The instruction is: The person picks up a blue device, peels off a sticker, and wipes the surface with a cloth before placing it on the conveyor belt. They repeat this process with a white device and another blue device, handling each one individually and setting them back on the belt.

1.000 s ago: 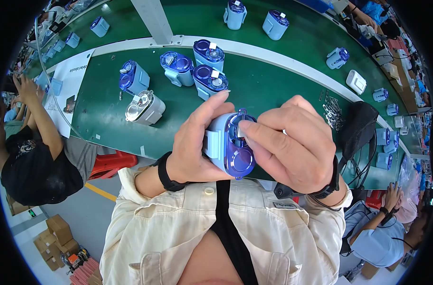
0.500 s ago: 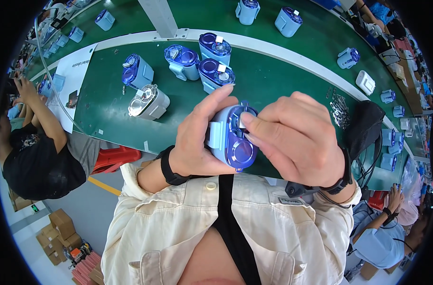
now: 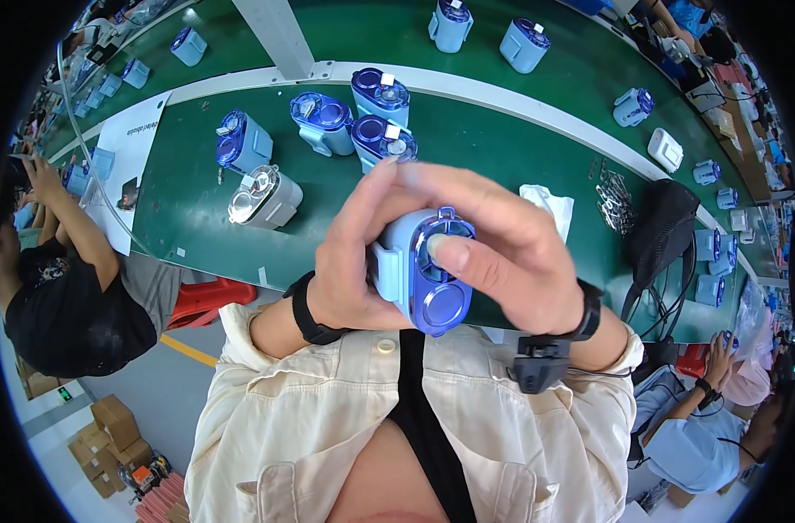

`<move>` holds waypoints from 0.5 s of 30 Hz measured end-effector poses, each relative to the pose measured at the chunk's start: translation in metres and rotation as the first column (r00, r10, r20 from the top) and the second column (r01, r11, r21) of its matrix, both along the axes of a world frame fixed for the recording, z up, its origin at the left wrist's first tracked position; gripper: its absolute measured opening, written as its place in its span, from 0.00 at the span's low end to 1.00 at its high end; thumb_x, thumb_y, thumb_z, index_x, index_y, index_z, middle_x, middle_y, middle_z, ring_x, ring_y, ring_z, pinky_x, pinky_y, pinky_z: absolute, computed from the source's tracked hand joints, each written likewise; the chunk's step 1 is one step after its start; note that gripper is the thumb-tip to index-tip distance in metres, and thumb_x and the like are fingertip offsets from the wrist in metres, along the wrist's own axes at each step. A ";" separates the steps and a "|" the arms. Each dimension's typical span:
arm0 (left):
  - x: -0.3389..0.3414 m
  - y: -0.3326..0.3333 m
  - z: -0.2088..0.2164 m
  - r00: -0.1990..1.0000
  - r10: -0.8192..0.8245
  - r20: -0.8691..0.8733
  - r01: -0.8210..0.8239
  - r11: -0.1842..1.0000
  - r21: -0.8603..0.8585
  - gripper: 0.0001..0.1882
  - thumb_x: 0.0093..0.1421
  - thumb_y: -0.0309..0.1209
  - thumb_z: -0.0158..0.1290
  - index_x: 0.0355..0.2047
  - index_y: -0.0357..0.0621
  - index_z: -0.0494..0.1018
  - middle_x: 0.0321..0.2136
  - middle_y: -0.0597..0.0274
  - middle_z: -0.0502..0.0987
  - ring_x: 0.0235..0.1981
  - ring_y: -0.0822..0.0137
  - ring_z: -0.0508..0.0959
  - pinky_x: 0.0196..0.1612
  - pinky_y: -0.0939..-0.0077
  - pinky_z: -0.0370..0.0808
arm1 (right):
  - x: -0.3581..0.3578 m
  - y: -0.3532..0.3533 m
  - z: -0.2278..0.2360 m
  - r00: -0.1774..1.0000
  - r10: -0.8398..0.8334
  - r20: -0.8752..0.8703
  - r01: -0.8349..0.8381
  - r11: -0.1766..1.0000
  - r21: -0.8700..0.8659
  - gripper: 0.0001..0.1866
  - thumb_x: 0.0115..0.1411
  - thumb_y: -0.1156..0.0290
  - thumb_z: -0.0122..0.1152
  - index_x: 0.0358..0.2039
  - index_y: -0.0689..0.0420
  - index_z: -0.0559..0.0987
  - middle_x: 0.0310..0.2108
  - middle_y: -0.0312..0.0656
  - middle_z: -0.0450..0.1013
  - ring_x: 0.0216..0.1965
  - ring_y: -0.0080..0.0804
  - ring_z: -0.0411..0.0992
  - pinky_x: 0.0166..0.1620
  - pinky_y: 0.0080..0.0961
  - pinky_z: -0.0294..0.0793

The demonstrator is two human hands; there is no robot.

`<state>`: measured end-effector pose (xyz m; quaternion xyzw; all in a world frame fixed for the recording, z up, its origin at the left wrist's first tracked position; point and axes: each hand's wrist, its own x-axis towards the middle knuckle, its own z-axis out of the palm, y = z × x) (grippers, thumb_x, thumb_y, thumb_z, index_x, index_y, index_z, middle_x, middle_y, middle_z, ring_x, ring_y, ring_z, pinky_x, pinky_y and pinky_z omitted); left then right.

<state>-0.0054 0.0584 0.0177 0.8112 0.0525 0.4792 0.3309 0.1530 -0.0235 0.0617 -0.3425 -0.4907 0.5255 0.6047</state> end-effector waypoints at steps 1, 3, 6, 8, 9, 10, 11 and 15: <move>-0.002 -0.002 -0.001 1.000 -0.006 -0.007 0.006 1.000 -0.012 0.58 0.41 0.37 0.73 0.64 0.27 0.48 0.43 0.45 0.77 0.41 0.59 0.80 0.47 0.71 0.74 | 0.002 -0.001 -0.002 0.990 -0.026 0.136 0.018 0.998 0.066 0.23 0.62 0.74 0.57 0.58 0.65 0.70 0.56 0.52 0.69 0.55 0.39 0.70 0.58 0.31 0.67; -0.004 -0.004 -0.003 1.000 -0.020 -0.020 0.020 0.999 -0.036 0.59 0.41 0.37 0.73 0.65 0.26 0.47 0.42 0.45 0.77 0.42 0.58 0.80 0.48 0.71 0.73 | 0.006 -0.004 -0.004 0.915 -0.104 0.391 0.026 0.980 0.199 0.23 0.63 0.74 0.57 0.57 0.65 0.71 0.57 0.53 0.68 0.55 0.38 0.70 0.58 0.31 0.67; -0.004 -0.005 -0.003 0.997 -0.061 -0.049 0.057 0.996 -0.067 0.60 0.41 0.37 0.73 0.65 0.27 0.46 0.42 0.45 0.78 0.44 0.58 0.80 0.48 0.71 0.73 | 0.014 -0.005 0.003 0.928 -0.015 0.372 -0.033 0.992 0.122 0.22 0.64 0.72 0.57 0.57 0.66 0.71 0.58 0.53 0.68 0.56 0.38 0.70 0.58 0.31 0.66; -0.005 -0.005 -0.004 0.995 -0.080 -0.063 0.075 0.994 -0.084 0.60 0.41 0.36 0.73 0.66 0.27 0.46 0.42 0.45 0.78 0.44 0.59 0.80 0.49 0.72 0.73 | 0.015 -0.004 0.004 0.933 0.030 0.358 -0.064 0.994 0.084 0.21 0.64 0.71 0.56 0.56 0.66 0.72 0.58 0.53 0.67 0.56 0.38 0.69 0.59 0.31 0.66; -0.004 -0.004 -0.004 0.991 -0.110 -0.077 0.100 0.988 -0.118 0.60 0.42 0.34 0.73 0.66 0.30 0.44 0.44 0.45 0.77 0.45 0.59 0.79 0.49 0.71 0.72 | 0.016 -0.004 0.003 0.940 0.034 0.340 -0.056 0.997 0.055 0.21 0.64 0.70 0.56 0.56 0.66 0.72 0.58 0.53 0.67 0.56 0.38 0.69 0.59 0.31 0.66; -0.003 -0.003 -0.005 0.986 -0.139 -0.090 0.124 0.981 -0.152 0.60 0.42 0.31 0.72 0.67 0.32 0.42 0.46 0.45 0.75 0.46 0.59 0.78 0.50 0.70 0.72 | 0.017 -0.004 0.003 0.946 0.038 0.321 -0.049 0.999 0.025 0.21 0.65 0.70 0.56 0.56 0.66 0.72 0.58 0.53 0.67 0.56 0.38 0.69 0.58 0.30 0.66; -0.002 -0.003 -0.005 0.980 -0.169 -0.102 0.148 0.971 -0.186 0.61 0.43 0.29 0.72 0.67 0.35 0.40 0.47 0.45 0.74 0.47 0.60 0.78 0.50 0.69 0.72 | 0.017 -0.005 0.003 0.952 0.042 0.302 -0.042 0.999 -0.005 0.20 0.65 0.70 0.56 0.55 0.66 0.73 0.58 0.53 0.67 0.56 0.38 0.69 0.58 0.30 0.66; 0.000 -0.004 -0.004 0.965 -0.254 -0.071 0.224 0.932 -0.285 0.61 0.42 0.28 0.72 0.68 0.37 0.40 0.47 0.47 0.74 0.49 0.60 0.77 0.52 0.70 0.71 | 0.017 -0.010 0.007 0.982 0.090 -0.165 -0.132 0.955 -0.266 0.19 0.65 0.71 0.55 0.55 0.64 0.73 0.59 0.51 0.66 0.56 0.36 0.69 0.58 0.30 0.67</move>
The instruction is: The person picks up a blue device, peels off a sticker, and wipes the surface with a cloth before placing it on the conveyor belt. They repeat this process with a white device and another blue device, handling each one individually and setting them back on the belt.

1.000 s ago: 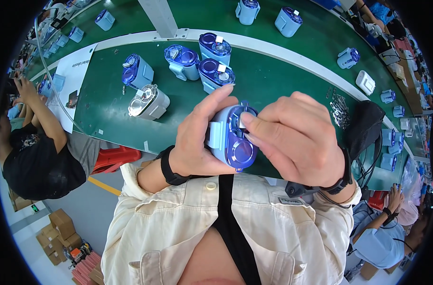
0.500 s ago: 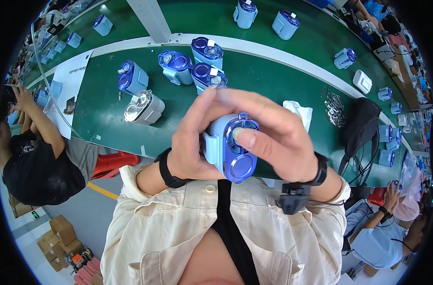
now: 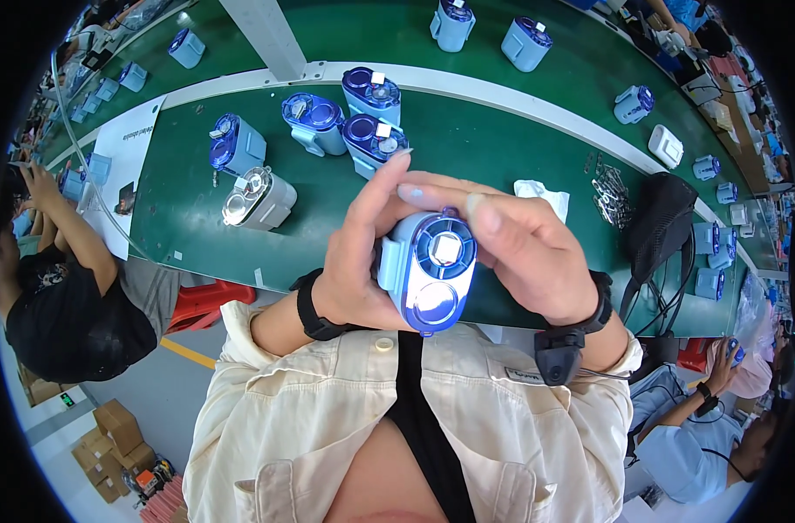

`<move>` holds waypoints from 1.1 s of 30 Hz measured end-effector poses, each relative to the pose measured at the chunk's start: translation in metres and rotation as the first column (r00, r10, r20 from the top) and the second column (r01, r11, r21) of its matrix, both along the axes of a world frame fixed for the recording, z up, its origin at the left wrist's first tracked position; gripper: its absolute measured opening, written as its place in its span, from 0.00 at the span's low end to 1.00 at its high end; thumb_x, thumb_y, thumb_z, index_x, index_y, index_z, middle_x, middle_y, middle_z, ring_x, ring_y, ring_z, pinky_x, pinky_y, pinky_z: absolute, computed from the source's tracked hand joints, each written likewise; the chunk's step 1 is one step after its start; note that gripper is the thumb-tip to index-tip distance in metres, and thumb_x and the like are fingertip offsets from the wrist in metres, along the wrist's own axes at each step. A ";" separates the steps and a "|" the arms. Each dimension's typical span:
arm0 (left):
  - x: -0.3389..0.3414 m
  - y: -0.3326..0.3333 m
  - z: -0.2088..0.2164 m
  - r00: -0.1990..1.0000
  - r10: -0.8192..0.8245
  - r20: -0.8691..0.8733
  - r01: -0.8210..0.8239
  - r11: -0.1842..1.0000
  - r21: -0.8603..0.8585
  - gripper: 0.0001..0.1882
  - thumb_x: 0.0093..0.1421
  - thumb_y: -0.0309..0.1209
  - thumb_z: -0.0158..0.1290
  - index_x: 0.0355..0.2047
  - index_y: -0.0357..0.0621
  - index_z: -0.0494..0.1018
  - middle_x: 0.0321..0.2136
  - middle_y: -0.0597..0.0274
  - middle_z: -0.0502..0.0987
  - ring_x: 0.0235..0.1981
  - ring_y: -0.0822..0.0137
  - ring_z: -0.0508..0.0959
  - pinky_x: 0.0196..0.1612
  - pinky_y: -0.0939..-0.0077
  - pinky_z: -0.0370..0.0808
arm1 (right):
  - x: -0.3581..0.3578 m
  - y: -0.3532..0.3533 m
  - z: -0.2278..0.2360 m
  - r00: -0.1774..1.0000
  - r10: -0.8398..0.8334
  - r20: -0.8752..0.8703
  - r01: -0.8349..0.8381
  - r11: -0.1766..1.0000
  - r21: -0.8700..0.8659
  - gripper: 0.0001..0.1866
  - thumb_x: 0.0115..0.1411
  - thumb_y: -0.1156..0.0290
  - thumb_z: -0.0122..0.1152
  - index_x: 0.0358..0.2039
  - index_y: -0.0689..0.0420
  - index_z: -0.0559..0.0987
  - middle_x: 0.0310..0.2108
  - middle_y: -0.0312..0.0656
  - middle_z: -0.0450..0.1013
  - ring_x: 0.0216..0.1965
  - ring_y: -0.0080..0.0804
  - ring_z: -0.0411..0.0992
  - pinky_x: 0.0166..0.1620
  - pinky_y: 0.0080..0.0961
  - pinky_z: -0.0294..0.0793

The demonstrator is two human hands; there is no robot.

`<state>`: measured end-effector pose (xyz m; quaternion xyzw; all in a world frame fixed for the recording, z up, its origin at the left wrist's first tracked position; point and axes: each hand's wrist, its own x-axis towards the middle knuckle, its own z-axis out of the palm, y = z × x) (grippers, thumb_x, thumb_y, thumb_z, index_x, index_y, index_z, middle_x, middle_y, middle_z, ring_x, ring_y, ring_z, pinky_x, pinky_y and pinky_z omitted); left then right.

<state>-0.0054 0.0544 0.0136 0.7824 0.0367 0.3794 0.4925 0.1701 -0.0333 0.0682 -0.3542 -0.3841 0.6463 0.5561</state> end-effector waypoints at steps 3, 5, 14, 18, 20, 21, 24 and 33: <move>0.000 -0.002 0.000 1.000 0.018 -0.017 -0.018 1.000 -0.001 0.62 0.41 0.28 0.72 0.68 0.37 0.40 0.48 0.47 0.74 0.49 0.60 0.77 0.52 0.70 0.71 | -0.001 -0.002 -0.006 0.985 -0.044 0.165 0.020 0.989 0.148 0.19 0.64 0.74 0.56 0.55 0.64 0.74 0.59 0.50 0.66 0.56 0.35 0.69 0.58 0.29 0.67; 0.001 -0.002 -0.001 0.999 0.028 -0.027 -0.028 1.000 0.000 0.62 0.41 0.28 0.72 0.68 0.38 0.40 0.49 0.47 0.73 0.49 0.60 0.77 0.52 0.70 0.71 | -0.001 -0.002 -0.008 0.967 -0.075 0.242 0.020 0.975 0.223 0.19 0.63 0.76 0.57 0.55 0.63 0.74 0.60 0.50 0.66 0.56 0.34 0.69 0.57 0.29 0.68; 0.005 -0.002 -0.006 0.997 -0.058 -0.045 0.056 0.997 -0.056 0.64 0.40 0.28 0.72 0.68 0.37 0.38 0.50 0.46 0.72 0.47 0.61 0.77 0.51 0.69 0.73 | 0.011 0.000 -0.009 0.962 -0.011 0.272 -0.045 0.979 0.198 0.20 0.61 0.78 0.59 0.55 0.64 0.74 0.56 0.50 0.70 0.56 0.34 0.69 0.57 0.28 0.68; 0.010 0.002 -0.007 0.996 -0.081 -0.027 0.079 0.994 -0.071 0.65 0.40 0.31 0.73 0.68 0.36 0.38 0.50 0.45 0.72 0.48 0.60 0.77 0.52 0.68 0.72 | 0.019 0.004 -0.012 0.954 0.002 0.300 -0.071 0.973 0.220 0.23 0.59 0.75 0.63 0.55 0.64 0.73 0.56 0.50 0.70 0.58 0.35 0.67 0.58 0.31 0.67; 0.014 0.005 -0.006 0.995 -0.101 0.009 0.102 0.993 -0.063 0.66 0.38 0.35 0.74 0.68 0.34 0.40 0.51 0.41 0.72 0.50 0.57 0.76 0.54 0.68 0.71 | 0.022 -0.001 -0.013 0.924 -0.089 0.371 -0.036 0.948 0.317 0.30 0.56 0.69 0.68 0.58 0.63 0.71 0.57 0.50 0.69 0.59 0.37 0.66 0.59 0.33 0.66; 0.016 0.007 -0.006 0.995 -0.097 0.030 0.098 0.994 -0.056 0.66 0.38 0.35 0.74 0.68 0.34 0.40 0.51 0.41 0.72 0.50 0.57 0.76 0.54 0.68 0.71 | 0.020 -0.002 -0.008 0.916 -0.086 0.391 -0.048 0.946 0.320 0.30 0.56 0.69 0.68 0.58 0.63 0.71 0.57 0.50 0.69 0.59 0.37 0.66 0.59 0.33 0.66; 0.023 0.014 -0.002 0.983 -0.165 0.080 0.167 0.986 -0.014 0.66 0.41 0.32 0.74 0.68 0.37 0.35 0.53 0.44 0.69 0.50 0.57 0.75 0.55 0.65 0.70 | 0.006 -0.011 0.006 0.959 -0.179 0.220 0.128 0.965 0.229 0.44 0.48 0.64 0.75 0.63 0.61 0.65 0.58 0.49 0.67 0.62 0.39 0.62 0.60 0.36 0.64; 0.035 0.009 0.005 0.995 -0.042 0.092 0.031 0.993 0.117 0.66 0.42 0.34 0.73 0.68 0.41 0.33 0.59 0.38 0.60 0.60 0.47 0.65 0.61 0.52 0.61 | 0.057 0.009 0.010 0.578 -0.326 0.748 -0.028 0.908 0.418 0.44 0.42 0.68 0.75 0.60 0.61 0.65 0.57 0.47 0.65 0.56 0.41 0.66 0.58 0.36 0.65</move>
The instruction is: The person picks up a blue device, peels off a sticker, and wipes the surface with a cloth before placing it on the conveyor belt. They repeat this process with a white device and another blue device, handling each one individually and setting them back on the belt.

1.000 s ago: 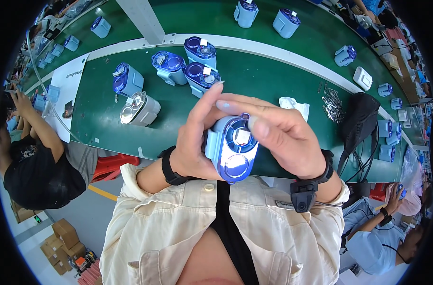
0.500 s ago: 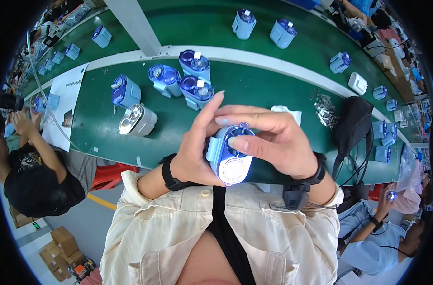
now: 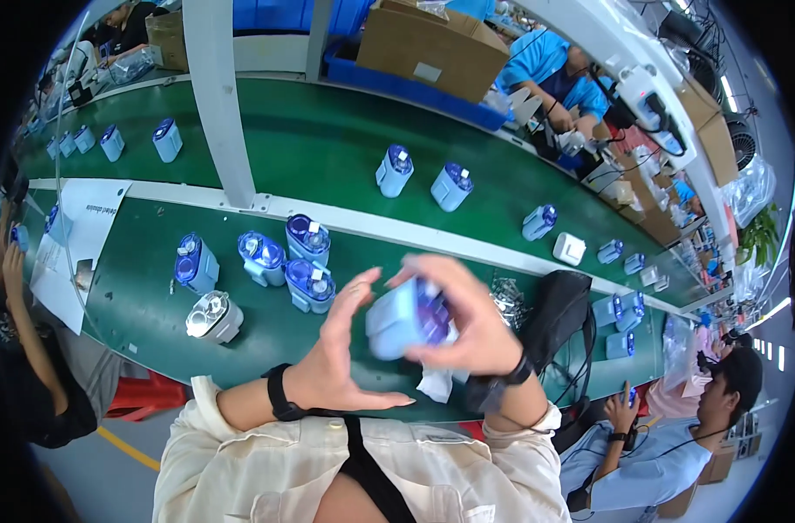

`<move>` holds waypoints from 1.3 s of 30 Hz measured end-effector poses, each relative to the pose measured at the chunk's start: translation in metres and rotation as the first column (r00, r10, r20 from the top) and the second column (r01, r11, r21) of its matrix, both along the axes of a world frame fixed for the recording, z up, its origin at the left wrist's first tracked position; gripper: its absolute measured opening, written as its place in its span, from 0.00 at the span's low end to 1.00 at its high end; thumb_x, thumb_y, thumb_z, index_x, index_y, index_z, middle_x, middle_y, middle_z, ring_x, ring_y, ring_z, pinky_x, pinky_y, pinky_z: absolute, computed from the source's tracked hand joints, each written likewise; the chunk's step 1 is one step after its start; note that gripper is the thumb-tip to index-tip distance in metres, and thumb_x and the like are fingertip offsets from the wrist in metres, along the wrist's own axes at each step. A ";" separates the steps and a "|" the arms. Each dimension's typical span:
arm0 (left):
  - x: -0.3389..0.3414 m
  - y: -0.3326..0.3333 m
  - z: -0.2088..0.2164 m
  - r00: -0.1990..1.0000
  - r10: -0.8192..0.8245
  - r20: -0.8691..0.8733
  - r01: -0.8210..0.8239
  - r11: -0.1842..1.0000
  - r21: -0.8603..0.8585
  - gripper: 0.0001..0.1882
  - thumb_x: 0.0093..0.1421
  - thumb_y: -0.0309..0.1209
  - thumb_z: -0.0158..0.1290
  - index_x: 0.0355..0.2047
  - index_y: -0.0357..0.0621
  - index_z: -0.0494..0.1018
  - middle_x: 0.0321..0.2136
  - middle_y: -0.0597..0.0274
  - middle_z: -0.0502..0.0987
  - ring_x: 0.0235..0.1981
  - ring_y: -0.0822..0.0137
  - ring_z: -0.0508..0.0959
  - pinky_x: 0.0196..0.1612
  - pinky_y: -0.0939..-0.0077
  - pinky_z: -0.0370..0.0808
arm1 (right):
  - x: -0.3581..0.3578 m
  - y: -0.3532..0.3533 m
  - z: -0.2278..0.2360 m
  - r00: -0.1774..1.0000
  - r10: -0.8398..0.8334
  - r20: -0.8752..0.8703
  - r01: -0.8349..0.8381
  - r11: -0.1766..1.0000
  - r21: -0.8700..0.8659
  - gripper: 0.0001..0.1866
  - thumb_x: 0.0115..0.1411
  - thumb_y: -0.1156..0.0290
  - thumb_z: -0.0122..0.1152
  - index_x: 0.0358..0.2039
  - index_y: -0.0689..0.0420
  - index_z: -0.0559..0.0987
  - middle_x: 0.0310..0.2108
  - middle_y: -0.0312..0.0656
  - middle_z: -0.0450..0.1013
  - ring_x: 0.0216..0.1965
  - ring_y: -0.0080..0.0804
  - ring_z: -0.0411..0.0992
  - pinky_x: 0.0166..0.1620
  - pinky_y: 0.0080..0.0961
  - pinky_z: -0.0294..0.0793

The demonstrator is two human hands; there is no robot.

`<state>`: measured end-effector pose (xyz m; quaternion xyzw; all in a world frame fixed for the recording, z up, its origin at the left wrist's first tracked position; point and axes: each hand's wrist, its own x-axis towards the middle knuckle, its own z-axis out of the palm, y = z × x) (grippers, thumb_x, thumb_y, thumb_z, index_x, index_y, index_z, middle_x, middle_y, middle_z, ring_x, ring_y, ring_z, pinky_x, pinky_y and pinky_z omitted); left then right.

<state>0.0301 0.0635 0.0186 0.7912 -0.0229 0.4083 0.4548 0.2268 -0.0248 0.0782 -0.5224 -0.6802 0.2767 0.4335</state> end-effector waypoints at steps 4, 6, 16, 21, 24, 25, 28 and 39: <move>-0.009 0.011 -0.007 0.983 0.151 0.101 -0.155 0.987 0.030 0.64 0.41 0.34 0.71 0.67 0.43 0.36 0.60 0.37 0.57 0.61 0.42 0.62 0.61 0.48 0.59 | 0.096 0.044 -0.025 0.795 -0.577 0.187 0.548 0.815 0.186 0.35 0.41 0.71 0.72 0.52 0.62 0.71 0.47 0.49 0.69 0.47 0.44 0.69 0.53 0.32 0.69; -0.012 0.014 -0.017 0.955 0.197 0.221 -0.209 0.977 0.031 0.61 0.40 0.32 0.69 0.66 0.42 0.39 0.58 0.38 0.59 0.58 0.42 0.64 0.59 0.49 0.62 | 0.150 0.068 -0.049 0.519 -0.783 0.343 0.680 0.621 0.390 0.32 0.41 0.71 0.70 0.49 0.63 0.73 0.45 0.51 0.69 0.46 0.45 0.69 0.51 0.33 0.70; -0.015 0.021 -0.019 0.852 0.319 0.415 -0.348 0.937 -0.007 0.51 0.39 0.27 0.66 0.62 0.40 0.51 0.50 0.39 0.65 0.49 0.48 0.71 0.50 0.57 0.72 | 0.233 0.121 -0.097 0.304 -0.585 0.752 0.675 0.689 0.263 0.42 0.40 0.64 0.71 0.58 0.64 0.68 0.56 0.55 0.67 0.54 0.52 0.67 0.58 0.38 0.67; -0.020 0.020 -0.021 0.869 0.295 0.396 -0.342 0.938 0.051 0.52 0.41 0.29 0.63 0.63 0.38 0.46 0.53 0.40 0.63 0.51 0.46 0.69 0.52 0.53 0.69 | 0.180 0.136 -0.065 0.326 -0.593 0.736 0.776 0.612 0.150 0.48 0.39 0.61 0.74 0.60 0.64 0.66 0.50 0.56 0.72 0.50 0.52 0.72 0.54 0.35 0.70; -0.023 0.019 -0.023 0.873 0.301 0.382 -0.349 0.935 0.061 0.53 0.41 0.30 0.65 0.64 0.37 0.45 0.55 0.40 0.61 0.53 0.46 0.69 0.55 0.54 0.68 | 0.136 0.121 -0.038 0.429 -0.579 0.693 0.782 0.622 0.035 0.49 0.38 0.61 0.76 0.61 0.63 0.65 0.46 0.56 0.75 0.46 0.51 0.75 0.51 0.33 0.73; -0.024 0.019 -0.020 0.890 0.307 0.337 -0.336 0.941 0.032 0.54 0.40 0.31 0.67 0.64 0.37 0.47 0.56 0.40 0.61 0.53 0.46 0.69 0.54 0.55 0.68 | 0.113 0.108 -0.018 0.485 -0.588 0.647 0.776 0.631 -0.009 0.50 0.38 0.62 0.76 0.61 0.64 0.64 0.43 0.55 0.77 0.44 0.49 0.76 0.51 0.32 0.74; -0.025 0.013 -0.007 0.956 0.261 0.138 -0.255 0.965 -0.060 0.58 0.38 0.35 0.72 0.65 0.37 0.49 0.61 0.39 0.57 0.58 0.47 0.67 0.57 0.57 0.68 | 0.054 0.052 0.025 0.857 -0.210 0.471 0.300 0.946 -0.125 0.46 0.40 0.67 0.76 0.60 0.63 0.66 0.45 0.52 0.76 0.44 0.42 0.77 0.51 0.32 0.73; -0.052 0.016 0.006 0.844 -0.477 -0.246 0.226 0.732 -0.643 0.58 0.42 0.34 0.72 0.67 0.36 0.46 0.63 0.43 0.58 0.59 0.57 0.68 0.59 0.66 0.66 | -0.020 0.022 0.036 0.922 0.311 0.231 -0.350 0.924 0.153 0.25 0.47 0.67 0.74 0.46 0.61 0.78 0.41 0.47 0.74 0.40 0.44 0.75 0.44 0.32 0.73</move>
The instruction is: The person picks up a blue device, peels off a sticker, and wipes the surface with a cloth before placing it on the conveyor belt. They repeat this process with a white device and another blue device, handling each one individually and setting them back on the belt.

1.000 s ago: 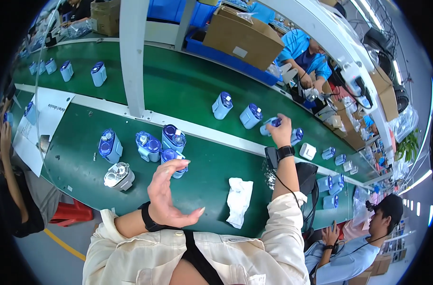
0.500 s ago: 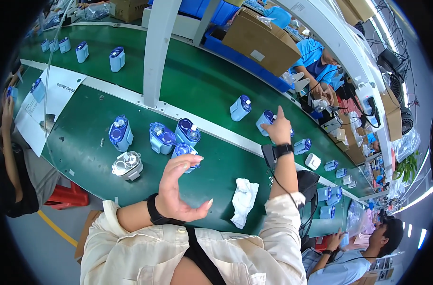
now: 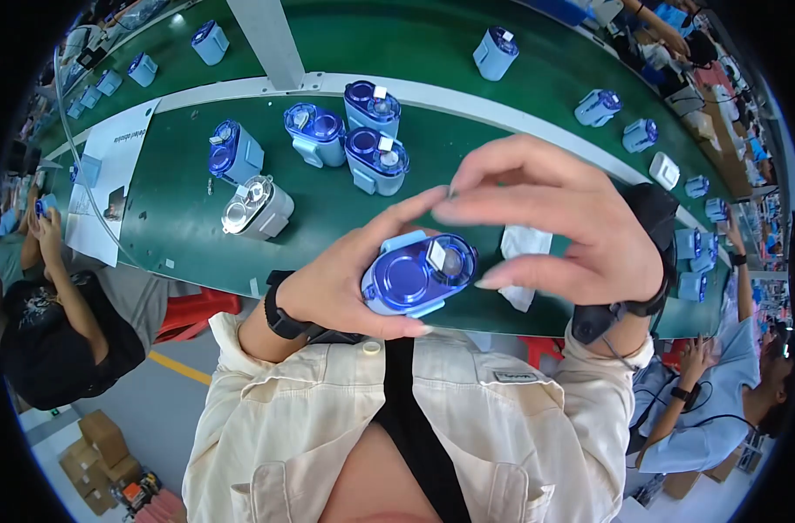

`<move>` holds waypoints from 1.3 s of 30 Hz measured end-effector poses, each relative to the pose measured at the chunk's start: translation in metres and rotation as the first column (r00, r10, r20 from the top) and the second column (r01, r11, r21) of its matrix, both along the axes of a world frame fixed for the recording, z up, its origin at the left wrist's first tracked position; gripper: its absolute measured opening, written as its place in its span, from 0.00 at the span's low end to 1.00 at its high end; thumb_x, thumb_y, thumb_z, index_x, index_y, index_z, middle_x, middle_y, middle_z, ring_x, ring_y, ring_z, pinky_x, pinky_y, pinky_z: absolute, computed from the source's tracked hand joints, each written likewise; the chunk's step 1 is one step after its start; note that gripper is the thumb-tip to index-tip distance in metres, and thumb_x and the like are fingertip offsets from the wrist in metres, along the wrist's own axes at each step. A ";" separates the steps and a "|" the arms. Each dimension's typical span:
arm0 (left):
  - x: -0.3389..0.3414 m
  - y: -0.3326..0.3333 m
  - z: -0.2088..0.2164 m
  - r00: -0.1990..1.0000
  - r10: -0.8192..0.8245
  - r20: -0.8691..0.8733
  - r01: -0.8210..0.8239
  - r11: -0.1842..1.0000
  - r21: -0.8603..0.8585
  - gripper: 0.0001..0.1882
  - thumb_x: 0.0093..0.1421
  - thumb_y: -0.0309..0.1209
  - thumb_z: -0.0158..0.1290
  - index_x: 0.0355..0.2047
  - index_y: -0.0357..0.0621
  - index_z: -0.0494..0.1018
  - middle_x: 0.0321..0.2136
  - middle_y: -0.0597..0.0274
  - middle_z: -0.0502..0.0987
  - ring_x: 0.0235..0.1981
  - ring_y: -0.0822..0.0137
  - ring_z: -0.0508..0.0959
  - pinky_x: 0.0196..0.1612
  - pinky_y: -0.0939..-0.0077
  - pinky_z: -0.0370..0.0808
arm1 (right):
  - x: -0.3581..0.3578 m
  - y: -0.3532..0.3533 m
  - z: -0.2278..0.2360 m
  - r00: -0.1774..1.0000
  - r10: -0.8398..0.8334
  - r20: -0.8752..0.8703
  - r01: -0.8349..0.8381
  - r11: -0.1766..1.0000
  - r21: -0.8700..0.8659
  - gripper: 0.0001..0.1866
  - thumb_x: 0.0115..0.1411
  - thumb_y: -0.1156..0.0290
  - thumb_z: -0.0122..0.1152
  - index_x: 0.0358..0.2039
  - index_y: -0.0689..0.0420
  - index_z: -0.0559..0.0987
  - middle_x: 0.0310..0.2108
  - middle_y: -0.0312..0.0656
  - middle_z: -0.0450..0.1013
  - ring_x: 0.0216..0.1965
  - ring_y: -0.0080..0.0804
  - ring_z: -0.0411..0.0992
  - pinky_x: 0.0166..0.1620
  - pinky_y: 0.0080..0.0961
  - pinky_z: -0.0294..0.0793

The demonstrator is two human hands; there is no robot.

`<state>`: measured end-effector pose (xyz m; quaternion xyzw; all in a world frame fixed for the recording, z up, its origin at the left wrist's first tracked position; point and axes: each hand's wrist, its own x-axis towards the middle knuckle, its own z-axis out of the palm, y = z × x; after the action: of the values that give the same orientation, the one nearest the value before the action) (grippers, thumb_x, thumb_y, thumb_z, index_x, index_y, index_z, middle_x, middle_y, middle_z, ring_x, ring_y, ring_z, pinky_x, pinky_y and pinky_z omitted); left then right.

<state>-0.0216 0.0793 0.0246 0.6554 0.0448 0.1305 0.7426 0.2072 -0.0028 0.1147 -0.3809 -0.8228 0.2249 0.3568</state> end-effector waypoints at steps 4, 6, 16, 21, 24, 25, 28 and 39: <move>-0.005 -0.001 0.010 0.997 -0.045 0.055 0.030 0.968 0.248 0.58 0.43 0.33 0.71 0.67 0.37 0.46 0.59 0.47 0.65 0.56 0.60 0.71 0.57 0.68 0.68 | -0.001 0.009 -0.013 0.988 0.132 -0.075 -0.132 0.991 0.004 0.15 0.49 0.71 0.72 0.37 0.61 0.81 0.35 0.44 0.74 0.34 0.40 0.73 0.38 0.29 0.72; -0.004 -0.003 0.016 0.999 -0.028 0.041 0.012 0.938 0.345 0.57 0.44 0.32 0.71 0.67 0.37 0.46 0.55 0.48 0.70 0.54 0.60 0.74 0.55 0.69 0.69 | -0.001 0.010 -0.012 0.984 0.159 -0.082 -0.157 0.987 0.033 0.09 0.49 0.74 0.71 0.32 0.60 0.82 0.30 0.42 0.74 0.31 0.36 0.72 0.34 0.27 0.70; -0.004 -0.023 0.004 0.861 0.471 0.191 -0.474 0.610 0.635 0.55 0.43 0.30 0.71 0.66 0.34 0.48 0.49 0.47 0.73 0.46 0.61 0.77 0.49 0.70 0.73 | -0.044 -0.025 -0.037 0.841 -0.442 -0.313 0.413 0.897 -0.157 0.07 0.49 0.80 0.69 0.30 0.61 0.82 0.27 0.41 0.75 0.25 0.31 0.71 0.28 0.22 0.68; 0.001 -0.026 -0.001 0.783 0.557 0.277 -0.560 0.439 0.703 0.54 0.45 0.31 0.70 0.66 0.35 0.48 0.47 0.47 0.74 0.42 0.62 0.79 0.44 0.71 0.75 | -0.052 -0.021 -0.054 0.796 -0.507 -0.331 0.572 0.809 0.136 0.07 0.49 0.81 0.69 0.30 0.62 0.82 0.27 0.42 0.75 0.24 0.30 0.71 0.28 0.22 0.68; 0.002 -0.025 -0.001 0.770 0.568 0.291 -0.560 0.382 0.735 0.54 0.45 0.31 0.70 0.66 0.35 0.48 0.47 0.47 0.74 0.42 0.61 0.79 0.44 0.72 0.76 | -0.053 -0.018 -0.055 0.809 -0.517 -0.279 0.583 0.767 0.267 0.07 0.48 0.80 0.70 0.29 0.61 0.82 0.26 0.41 0.76 0.24 0.31 0.72 0.30 0.23 0.70; 0.002 -0.024 -0.001 0.773 0.561 0.296 -0.551 0.363 0.751 0.54 0.45 0.31 0.70 0.66 0.34 0.48 0.47 0.48 0.74 0.42 0.61 0.79 0.44 0.72 0.75 | -0.054 -0.018 -0.055 0.806 -0.532 -0.261 0.591 0.752 0.294 0.07 0.47 0.79 0.70 0.28 0.59 0.83 0.25 0.40 0.76 0.24 0.33 0.73 0.32 0.24 0.71; 0.002 -0.021 -0.003 0.776 0.544 0.318 -0.553 0.346 0.758 0.54 0.45 0.31 0.70 0.66 0.34 0.48 0.47 0.48 0.74 0.42 0.61 0.79 0.44 0.72 0.75 | -0.046 -0.016 -0.056 0.831 -0.491 -0.261 0.547 0.806 0.225 0.08 0.48 0.79 0.70 0.30 0.59 0.82 0.28 0.41 0.76 0.28 0.33 0.74 0.35 0.25 0.72; 0.006 -0.015 -0.007 0.801 0.397 0.449 -0.593 0.423 0.685 0.53 0.47 0.29 0.69 0.66 0.34 0.46 0.47 0.48 0.74 0.44 0.58 0.77 0.49 0.69 0.73 | -0.050 -0.006 -0.066 0.496 -0.291 -0.818 -0.374 0.779 -0.504 0.40 0.53 0.70 0.68 0.65 0.60 0.61 0.64 0.46 0.57 0.65 0.37 0.56 0.64 0.35 0.56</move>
<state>-0.0155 0.0641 0.0172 0.8535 0.0916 0.4208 0.2934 0.1576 -0.0088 0.0486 -0.2885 -0.4137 0.6526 0.5655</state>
